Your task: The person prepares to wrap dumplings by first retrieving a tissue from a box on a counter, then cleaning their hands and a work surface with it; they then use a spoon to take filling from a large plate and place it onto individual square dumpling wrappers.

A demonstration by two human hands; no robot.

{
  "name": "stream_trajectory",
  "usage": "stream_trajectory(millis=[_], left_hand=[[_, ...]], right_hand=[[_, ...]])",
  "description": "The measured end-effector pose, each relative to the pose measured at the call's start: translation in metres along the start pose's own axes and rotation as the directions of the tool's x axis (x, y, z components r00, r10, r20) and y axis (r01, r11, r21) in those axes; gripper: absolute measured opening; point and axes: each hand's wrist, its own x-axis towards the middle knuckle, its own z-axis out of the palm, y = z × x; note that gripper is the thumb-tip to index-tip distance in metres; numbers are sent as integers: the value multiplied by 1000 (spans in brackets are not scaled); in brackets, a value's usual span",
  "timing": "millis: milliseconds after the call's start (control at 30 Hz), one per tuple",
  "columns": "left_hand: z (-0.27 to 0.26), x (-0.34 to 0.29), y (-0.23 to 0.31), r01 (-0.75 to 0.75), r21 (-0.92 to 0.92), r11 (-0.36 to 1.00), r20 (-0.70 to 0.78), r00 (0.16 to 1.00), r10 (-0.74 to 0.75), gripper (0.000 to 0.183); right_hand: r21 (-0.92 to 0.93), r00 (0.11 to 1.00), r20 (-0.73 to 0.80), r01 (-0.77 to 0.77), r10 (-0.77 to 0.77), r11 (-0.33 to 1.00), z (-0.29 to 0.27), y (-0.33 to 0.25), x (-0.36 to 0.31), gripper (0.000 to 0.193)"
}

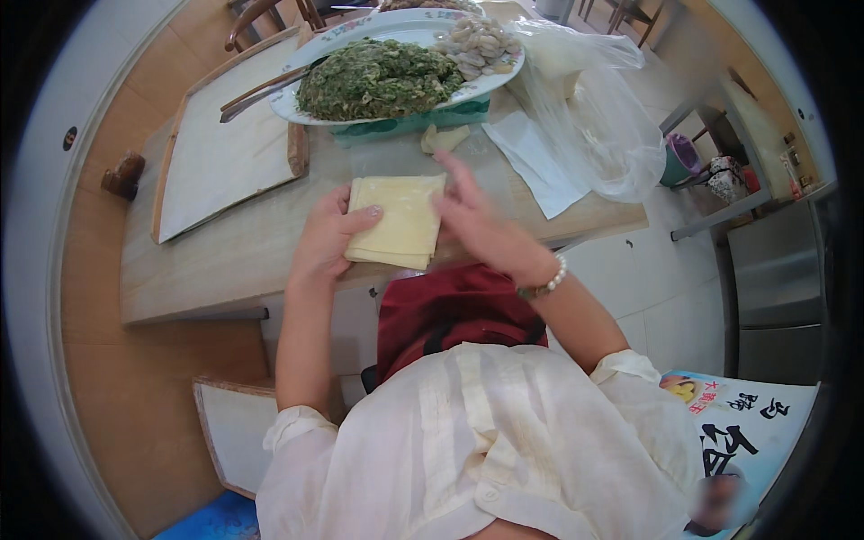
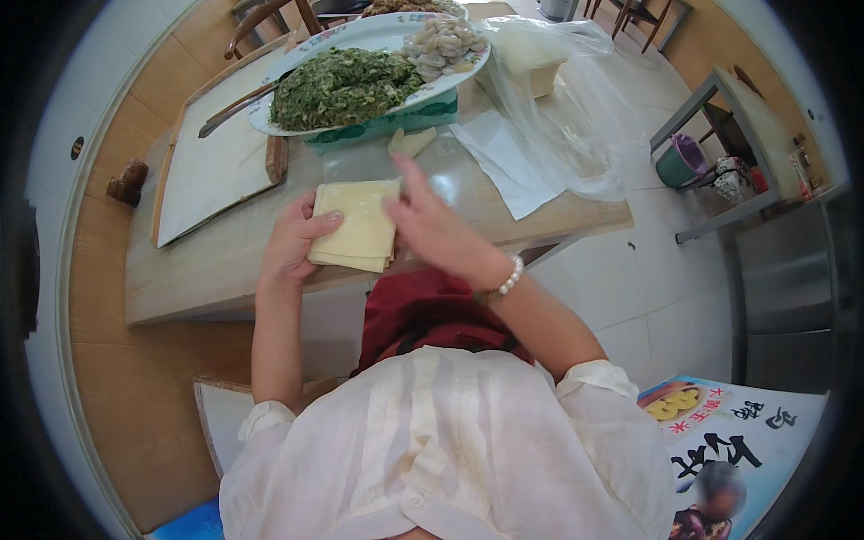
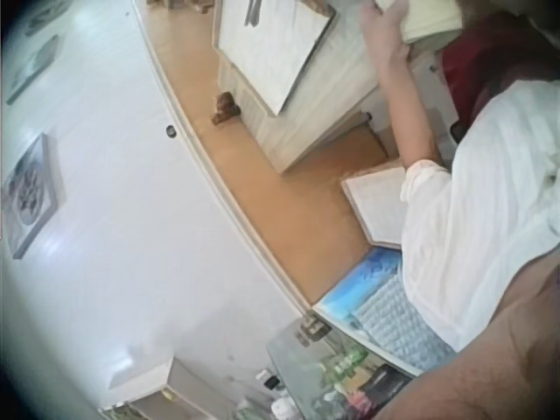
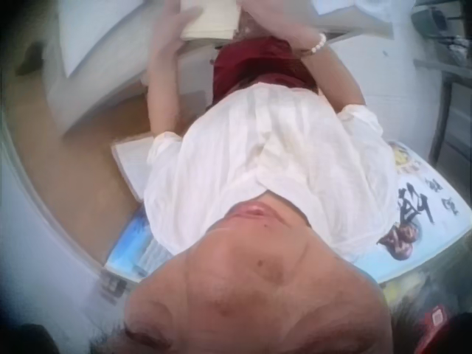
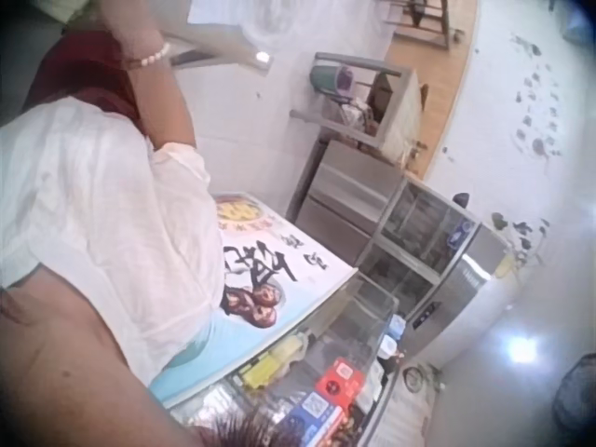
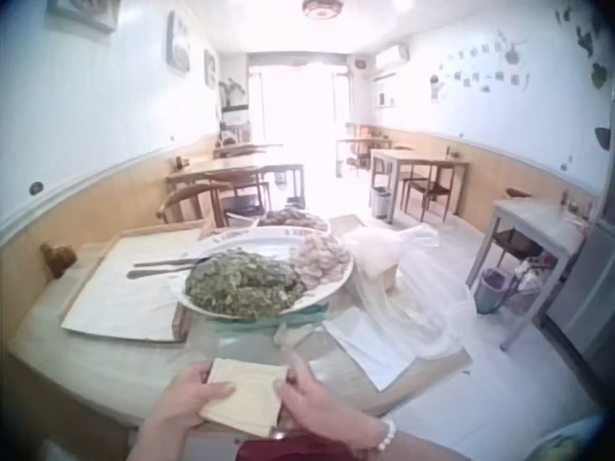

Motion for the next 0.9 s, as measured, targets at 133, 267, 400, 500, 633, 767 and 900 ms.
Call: stream_trajectory(millis=[133, 267, 400, 500, 633, 767, 900], left_hand=[[-6, 10, 9, 43, 34, 998, 89, 995, -46, 43], [2, 18, 14, 49, 58, 997, 107, 993, -55, 44], [8, 28, 20, 27, 112, 993, 152, 987, -44, 52], [22, 49, 24, 34, 74, 997, 264, 963, -52, 54], [33, 72, 16, 43, 125, 991, 242, 968, -73, 47], [37, 77, 19, -81, 609, 789, 129, 992, 2, 45], [51, 48, 13, -229, 970, -79, 240, 867, 437, 43]], right_hand=[[-675, 909, -222, 119, -353, 729, -49, 7, 47, 35], [-827, 863, -63, 236, -502, 510, -56, 16, 73, 23], [-751, 917, -146, 142, -371, 645, -67, 9, 68, 19], [-459, 935, -306, 19, -178, 888, -89, 0, 51, 17], [-75, 903, -381, 183, -198, 980, -108, -4, 34, 9], [160, 900, -402, 251, -169, 955, -124, 20, 32, 9], [418, 919, -393, 199, -21, 886, -124, 18, 25, 9]])
